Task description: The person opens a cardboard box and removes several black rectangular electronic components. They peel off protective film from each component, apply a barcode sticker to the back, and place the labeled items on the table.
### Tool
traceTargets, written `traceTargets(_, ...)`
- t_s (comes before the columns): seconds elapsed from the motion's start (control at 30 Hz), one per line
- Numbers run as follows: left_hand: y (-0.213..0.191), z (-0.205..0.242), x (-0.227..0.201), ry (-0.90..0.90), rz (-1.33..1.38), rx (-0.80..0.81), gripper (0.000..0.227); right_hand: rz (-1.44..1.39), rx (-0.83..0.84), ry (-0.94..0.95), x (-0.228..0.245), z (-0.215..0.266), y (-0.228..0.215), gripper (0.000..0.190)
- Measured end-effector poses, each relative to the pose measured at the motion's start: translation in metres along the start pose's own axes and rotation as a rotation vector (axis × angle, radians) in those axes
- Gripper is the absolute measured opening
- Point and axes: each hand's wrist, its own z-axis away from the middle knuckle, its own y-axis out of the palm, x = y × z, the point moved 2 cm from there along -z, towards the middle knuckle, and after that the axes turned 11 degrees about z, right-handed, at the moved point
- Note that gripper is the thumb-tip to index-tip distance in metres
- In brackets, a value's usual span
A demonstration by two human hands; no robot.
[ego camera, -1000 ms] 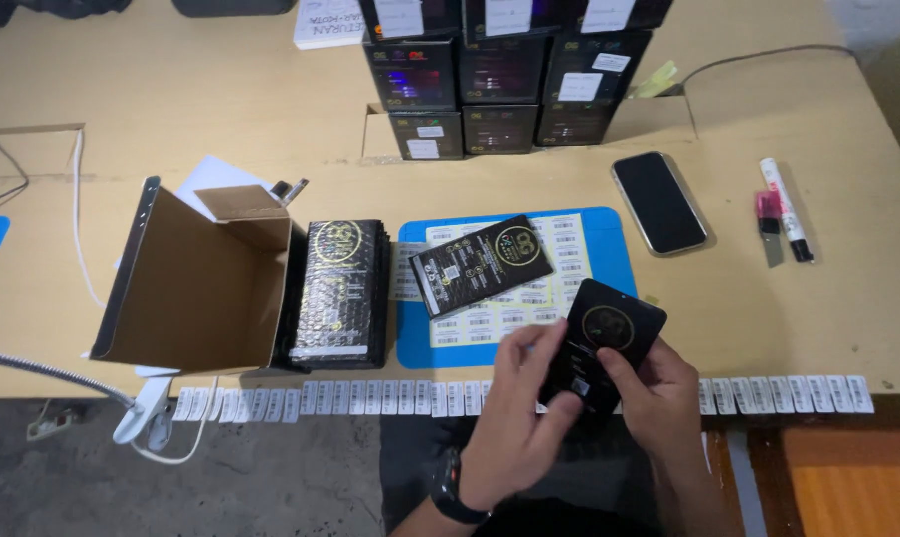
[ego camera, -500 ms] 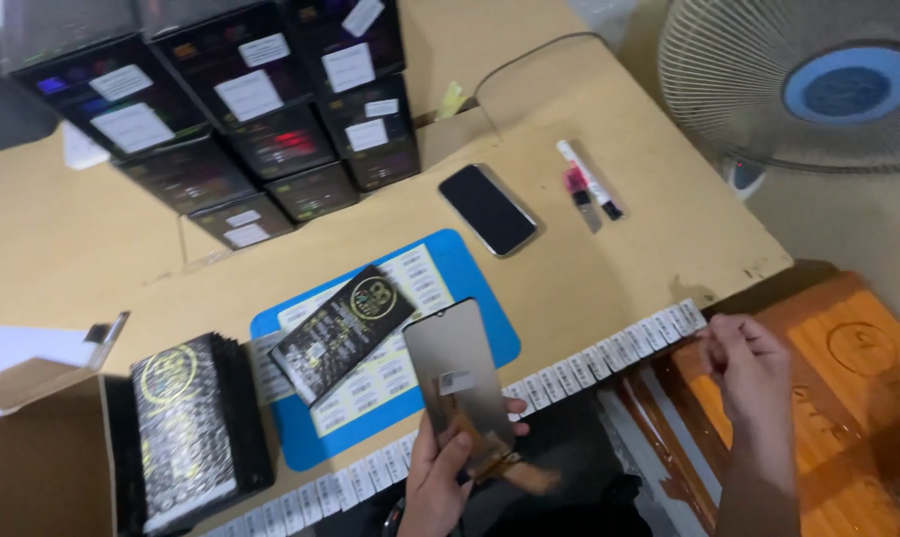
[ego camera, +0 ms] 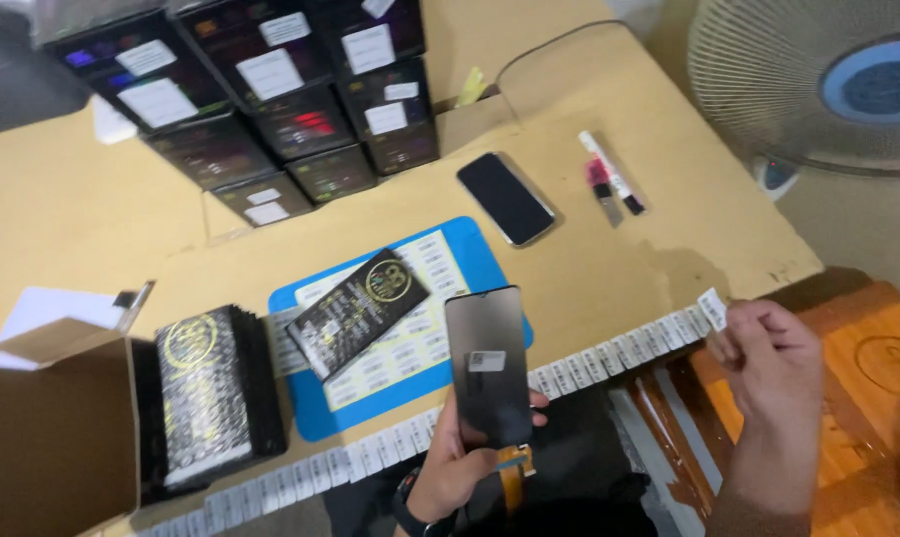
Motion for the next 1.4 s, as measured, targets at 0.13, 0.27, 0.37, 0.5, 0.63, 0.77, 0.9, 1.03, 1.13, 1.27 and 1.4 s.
traceTargets(0.13, -0.008, 0.006, 0.004, 0.037, 0.042, 0.004, 0.070, -0.010, 0.317, -0.318, 0.089, 0.049, 0.116, 0.008)
traceTargets(0.27, -0.022, 0.019, 0.013, 0.003, 0.116, -0.137, 0.079, 0.239, 0.391, -0.457, 0.102, 0.075, 0.183, 0.018)
traceTargets(0.37, -0.023, 0.021, 0.005, 0.033, 0.068, -0.135, 0.084, 0.345, 0.378, -0.434, 0.099, 0.082, 0.204, 0.019)
traceTargets(0.5, -0.022, 0.025, -0.002, 0.103, -0.075, -0.132, 0.087, 0.354, 0.370, -0.400, 0.091, 0.087, 0.213, 0.019)
traceTargets(0.63, -0.025, 0.028, 0.001, 0.121, -0.046, -0.159, 0.074, 0.386, 0.352, -0.441, 0.092, 0.089, 0.218, 0.021)
traceTargets(0.77, -0.016, 0.028, -0.009, 0.137, -0.158, -0.150, 0.063, 0.525, 0.308, -0.545, 0.105, 0.087, 0.215, 0.030)
traceTargets(0.9, -0.019, 0.029, -0.007, 0.289, -0.047, -0.032, 0.062, 0.740, 0.122, -0.498, 0.112, 0.067, 0.194, 0.054)
traceTargets(1.03, -0.025, 0.033, 0.003, 0.266, 0.033, 0.014, 0.063, 0.576, 0.179, -0.287, 0.110, 0.059, 0.191, 0.071)
traceTargets(1.13, -0.037, 0.034, 0.020, 0.092, 0.005, -0.234, 0.081, 0.478, 0.278, -0.382, 0.103, 0.065, 0.197, 0.108)
traceTargets(1.27, -0.027, 0.028, 0.010, 0.157, 0.099, -0.043, 0.076, 0.490, 0.349, -0.137, 0.109, 0.059, 0.190, 0.113)
traceTargets(1.4, -0.029, 0.012, -0.008, 0.233, 0.234, -0.108, 0.071, 0.236, 0.444, 0.556, 0.116, 0.057, 0.162, 0.066)
